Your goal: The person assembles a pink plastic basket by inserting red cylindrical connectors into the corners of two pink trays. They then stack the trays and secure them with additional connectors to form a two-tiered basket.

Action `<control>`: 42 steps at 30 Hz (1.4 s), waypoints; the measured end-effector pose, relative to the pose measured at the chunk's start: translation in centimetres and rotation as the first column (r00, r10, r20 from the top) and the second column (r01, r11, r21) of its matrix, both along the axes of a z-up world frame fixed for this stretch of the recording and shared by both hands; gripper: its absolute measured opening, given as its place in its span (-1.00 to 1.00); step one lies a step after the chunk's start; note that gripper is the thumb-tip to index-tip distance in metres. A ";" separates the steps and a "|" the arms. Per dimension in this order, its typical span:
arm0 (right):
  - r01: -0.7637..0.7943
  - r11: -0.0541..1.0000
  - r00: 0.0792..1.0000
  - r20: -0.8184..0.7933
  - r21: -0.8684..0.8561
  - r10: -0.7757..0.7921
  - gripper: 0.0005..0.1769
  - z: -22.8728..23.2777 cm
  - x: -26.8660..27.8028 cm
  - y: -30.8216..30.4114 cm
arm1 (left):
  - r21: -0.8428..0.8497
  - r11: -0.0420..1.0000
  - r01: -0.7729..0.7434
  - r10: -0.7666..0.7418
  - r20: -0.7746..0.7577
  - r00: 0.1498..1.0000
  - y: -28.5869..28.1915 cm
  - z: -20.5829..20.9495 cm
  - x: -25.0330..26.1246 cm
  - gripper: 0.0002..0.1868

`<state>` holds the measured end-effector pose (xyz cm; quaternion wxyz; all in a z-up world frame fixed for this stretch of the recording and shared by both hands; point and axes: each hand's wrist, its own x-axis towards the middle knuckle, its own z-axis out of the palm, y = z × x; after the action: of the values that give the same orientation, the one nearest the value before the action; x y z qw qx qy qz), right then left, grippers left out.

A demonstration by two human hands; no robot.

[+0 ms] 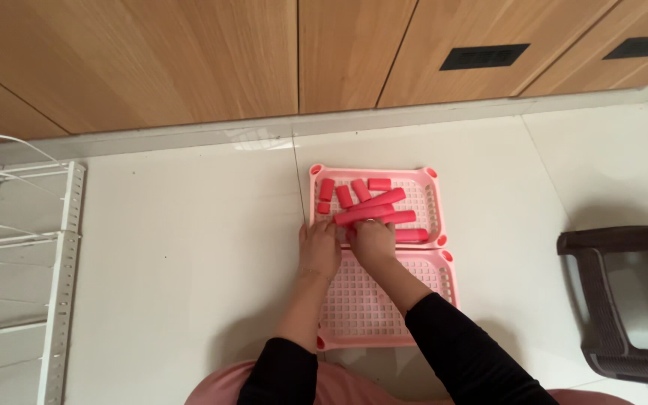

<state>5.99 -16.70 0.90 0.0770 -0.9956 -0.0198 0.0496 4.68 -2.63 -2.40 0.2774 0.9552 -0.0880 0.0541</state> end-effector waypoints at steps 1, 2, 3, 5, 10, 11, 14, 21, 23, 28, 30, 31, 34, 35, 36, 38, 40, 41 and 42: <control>0.012 0.998 1.000 -0.007 -0.056 -0.013 -0.78 -0.3 0.2 0.2 | 0.011 1.000 -0.008 0.008 0.009 1.000 -0.1 -0.5 0.1 -0.63; 0.019 0.998 1.000 -0.004 -0.054 -0.019 -0.79 -0.6 0.3 0.3 | 0.023 1.000 -0.016 0.015 0.017 1.000 -0.2 -0.8 0.2 -0.62; 0.031 0.998 1.000 0.001 -0.052 -0.031 -0.80 -0.9 0.5 0.2 | 0.032 0.999 -0.018 0.017 0.029 0.999 -0.4 -1.0 0.5 -0.61; 0.046 0.998 0.999 0.011 -0.037 -0.046 -0.78 -1.8 0.9 0.1 | 0.038 0.999 -0.035 0.036 -0.017 0.999 -0.6 -0.9 0.9 -0.57; 0.053 0.957 0.997 0.044 0.286 -0.068 -0.88 -3.4 1.0 -0.6 | -0.005 0.996 -0.084 0.083 -0.079 0.993 -0.7 0.5 0.8 -0.56; 0.015 0.938 0.998 0.050 0.346 -0.034 -0.87 -2.9 1.2 -1.5 | -0.006 0.997 -0.083 0.082 -0.066 0.994 -0.8 0.8 1.0 -0.54; -0.078 0.837 0.995 0.088 0.541 0.037 -0.82 0.0 0.5 -6.2 | 0.026 0.995 -0.092 0.095 -0.122 0.988 -0.6 0.5 0.9 -0.63; 0.054 0.965 0.969 -0.245 0.258 0.011 -0.76 8.0 -3.8 -20.4 | 0.039 0.992 -0.117 0.117 0.003 0.993 -1.4 -1.3 1.5 -0.71; 0.096 0.962 0.957 -0.290 0.255 -0.018 -0.75 8.3 -4.9 -21.3 | -0.005 0.996 -0.094 0.094 -0.010 0.996 -1.2 -1.4 1.5 -0.76; 0.117 0.931 0.965 -0.261 0.346 -0.024 -0.76 8.2 -5.9 -20.4 | -0.023 0.995 -0.097 0.097 0.005 0.995 -0.7 -1.5 0.6 -0.79; 0.099 0.957 0.966 -0.257 0.273 -0.026 -0.78 8.5 -5.6 -19.9 | -0.040 0.994 -0.101 0.103 0.032 0.994 -0.8 -1.2 0.9 -0.82; 0.088 0.968 0.967 -0.254 0.236 -0.026 -0.79 8.7 -5.3 -19.6 | -0.045 0.994 -0.100 0.101 0.030 0.994 -0.7 -1.2 1.1 -0.83; 0.102 0.960 0.965 -0.259 0.261 -0.032 -0.77 8.7 -5.0 -19.4 | -0.051 0.994 -0.101 0.102 0.022 0.995 -0.6 -1.4 0.8 -0.84; 0.083 0.970 0.965 -0.262 0.231 -0.020 -0.77 8.5 -5.0 -19.4 | -0.052 0.993 -0.102 0.103 0.027 0.994 -0.7 -1.6 0.7 -0.84; 0.063 0.978 0.964 -0.266 0.200 -0.008 -0.77 8.4 -5.0 -19.5 | -0.053 0.993 -0.102 0.104 0.031 0.994 -0.8 -1.7 0.7 -0.84; 0.061 0.987 0.956 -0.295 0.149 -0.014 -0.78 7.9 -4.7 -19.6 | -0.029 0.994 -0.103 0.103 0.008 0.995 -0.8 -1.7 0.8 -0.82; 0.091 0.990 0.936 -0.348 0.108 -0.048 -0.79 7.2 -4.5 -19.7 | -0.011 0.994 -0.105 0.105 0.002 0.994 -0.8 -1.7 1.0 -0.80; 0.046 0.995 0.946 -0.323 0.090 -0.014 -0.80 6.9 -4.5 -19.8 | -0.007 0.994 -0.108 0.108 0.006 0.994 -0.8 -1.7 1.0 -0.81; 0.001 0.998 0.954 -0.299 0.070 0.020 -0.81 6.5 -4.5 -19.9 | -0.002 0.994 -0.111 0.111 0.010 0.994 -0.9 -1.8 0.9 -0.81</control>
<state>1.54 -36.62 7.43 0.1133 -0.9732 -0.0145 0.1995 5.62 -3.51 -4.15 0.2740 0.9582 -0.0360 0.0745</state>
